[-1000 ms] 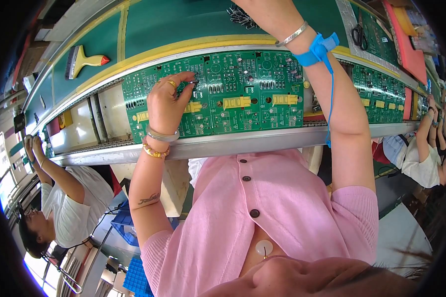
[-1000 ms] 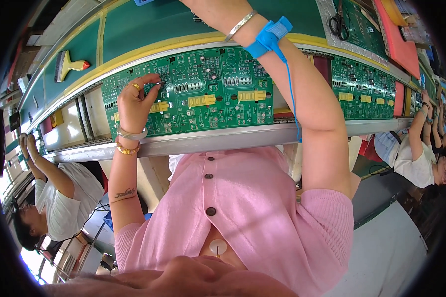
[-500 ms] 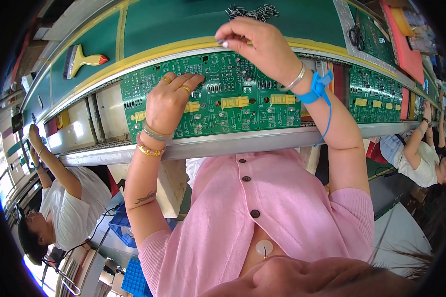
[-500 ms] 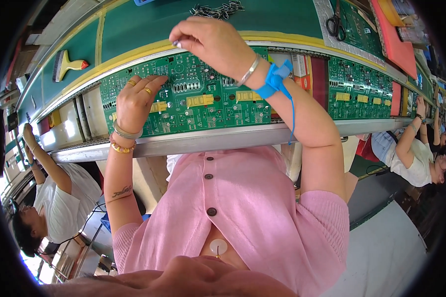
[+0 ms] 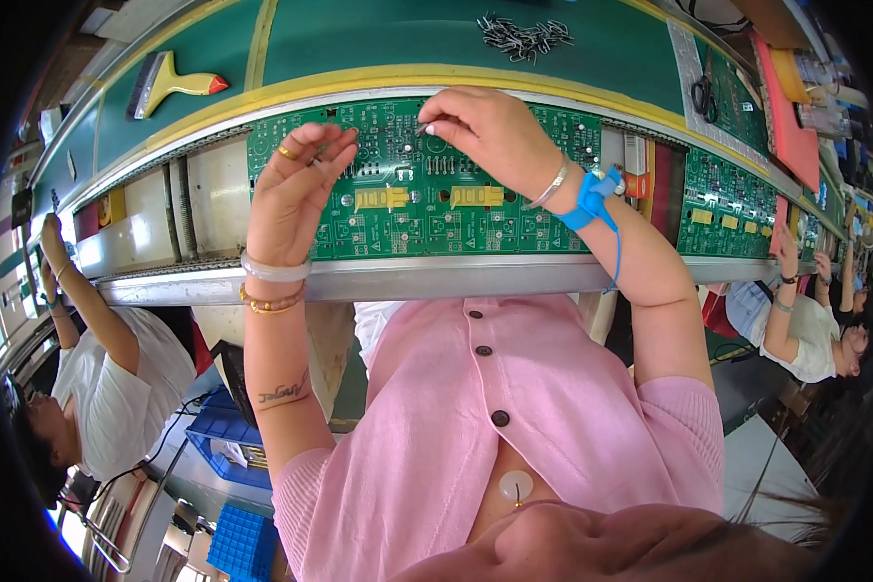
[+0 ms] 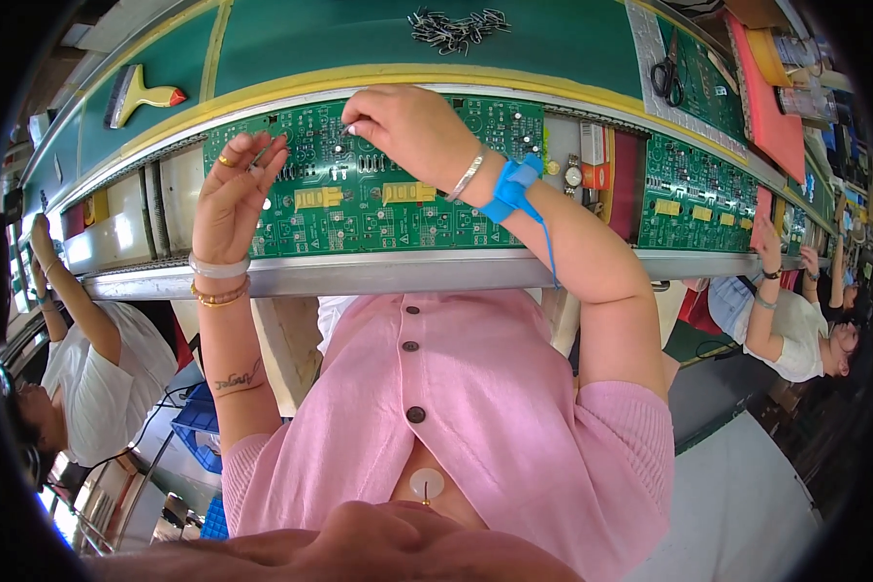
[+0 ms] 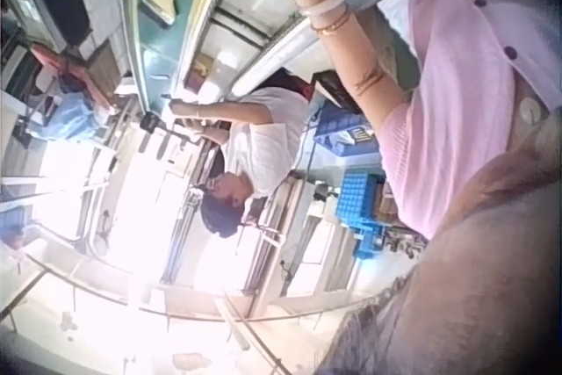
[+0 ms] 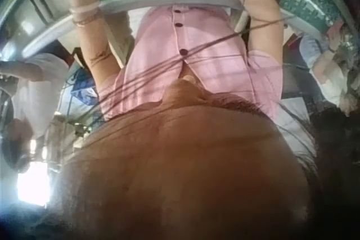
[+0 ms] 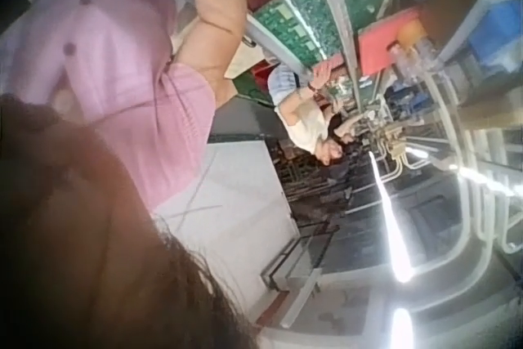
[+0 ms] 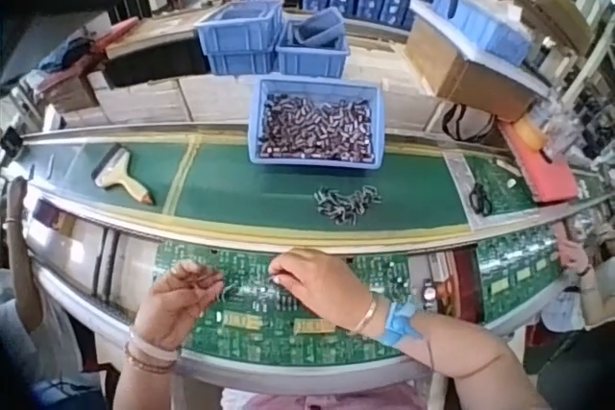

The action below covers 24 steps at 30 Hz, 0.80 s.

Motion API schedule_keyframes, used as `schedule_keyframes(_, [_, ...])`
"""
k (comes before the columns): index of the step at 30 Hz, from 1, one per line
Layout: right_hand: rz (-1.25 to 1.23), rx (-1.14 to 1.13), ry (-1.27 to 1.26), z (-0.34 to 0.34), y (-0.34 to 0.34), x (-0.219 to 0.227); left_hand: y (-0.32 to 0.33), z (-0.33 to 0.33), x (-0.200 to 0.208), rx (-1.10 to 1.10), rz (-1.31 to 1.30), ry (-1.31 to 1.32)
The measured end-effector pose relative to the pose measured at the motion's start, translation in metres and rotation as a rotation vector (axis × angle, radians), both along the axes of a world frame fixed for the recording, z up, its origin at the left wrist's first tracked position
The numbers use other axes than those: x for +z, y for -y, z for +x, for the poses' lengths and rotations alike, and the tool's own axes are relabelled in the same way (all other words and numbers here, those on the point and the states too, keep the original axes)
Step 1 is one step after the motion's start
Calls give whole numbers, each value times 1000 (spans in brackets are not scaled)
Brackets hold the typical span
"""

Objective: The person assembles circuit boards on an assembly line by picking up electronic components and metal clips by hand and inserting them into the circuit boards.

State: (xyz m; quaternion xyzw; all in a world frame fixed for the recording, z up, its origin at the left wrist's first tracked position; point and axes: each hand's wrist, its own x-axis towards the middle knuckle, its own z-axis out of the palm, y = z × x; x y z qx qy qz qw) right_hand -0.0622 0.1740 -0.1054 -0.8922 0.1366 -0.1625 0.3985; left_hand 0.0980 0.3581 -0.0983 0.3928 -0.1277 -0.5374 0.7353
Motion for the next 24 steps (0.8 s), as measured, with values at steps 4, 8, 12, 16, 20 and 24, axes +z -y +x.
schedule_keyframes(4, [-89, 68, 14, 11, -3, -6, -12, -14, -2, 11, 102, -49])
schedule_keyframes(8, [-154, 132, -6, 18, -6, -7, -23, -2, -19, -166, -89, -195])
schedule_keyframes(12, [-199, 146, -14, 20, -7, -7, -21, -5, -15, -250, -203, -291])
schedule_keyframes(16, [-284, 158, -32, 20, -9, -6, -16, -18, -5, 21, 211, 6])
schedule_keyframes(20, [-337, 213, -62, 21, -9, -4, -19, -17, -11, -42, 119, 45])
schedule_keyframes(24, [-377, 259, -155, 26, -7, 2, -23, -15, -21, -76, 54, 106])
